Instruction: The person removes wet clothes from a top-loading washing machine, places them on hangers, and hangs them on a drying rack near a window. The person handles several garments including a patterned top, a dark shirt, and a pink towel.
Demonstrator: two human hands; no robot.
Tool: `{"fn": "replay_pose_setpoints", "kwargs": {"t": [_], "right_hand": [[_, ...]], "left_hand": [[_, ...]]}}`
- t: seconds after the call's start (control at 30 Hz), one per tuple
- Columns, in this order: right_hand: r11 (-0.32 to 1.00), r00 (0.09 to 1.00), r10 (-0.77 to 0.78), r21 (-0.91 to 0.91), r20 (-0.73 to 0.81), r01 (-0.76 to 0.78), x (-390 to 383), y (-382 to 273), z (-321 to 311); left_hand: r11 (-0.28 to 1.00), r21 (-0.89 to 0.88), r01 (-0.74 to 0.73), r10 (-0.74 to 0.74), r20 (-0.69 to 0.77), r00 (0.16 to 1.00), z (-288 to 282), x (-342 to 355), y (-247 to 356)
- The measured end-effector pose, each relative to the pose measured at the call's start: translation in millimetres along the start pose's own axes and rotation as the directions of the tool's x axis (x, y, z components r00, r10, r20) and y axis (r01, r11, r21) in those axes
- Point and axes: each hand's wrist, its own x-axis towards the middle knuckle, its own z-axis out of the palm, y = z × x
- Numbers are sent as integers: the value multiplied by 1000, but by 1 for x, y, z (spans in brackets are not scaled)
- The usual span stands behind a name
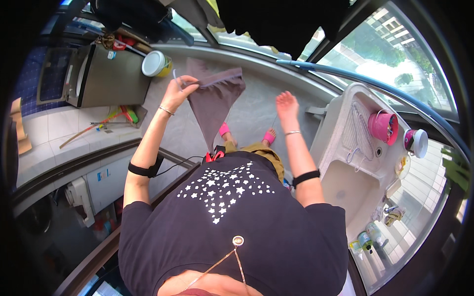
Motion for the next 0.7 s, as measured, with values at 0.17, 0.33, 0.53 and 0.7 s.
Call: {"fn": "replay_pose_setpoints", "kwargs": {"t": [0.17,0.33,0.53,0.7], "right_hand": [[935,859,-169,-355,-483,-16,-29,-39,-73],[778,809,-157,-576,-567,-252,-51,-9,-123],[215,866,-81,-857,-494,-469,-45,57,-140],[-104,957,51,-954,-286,-280,-35,80,-134]], "left_hand": [[995,53,84,-74,-160,984,-33,-30,-67],[991,103,87,-72,-149,986,-41,-52,-120],[981,99,167,-164,-37,986,-24,-59,-168],[983,72,172,-177,76,981,1,-56,-184]]}}
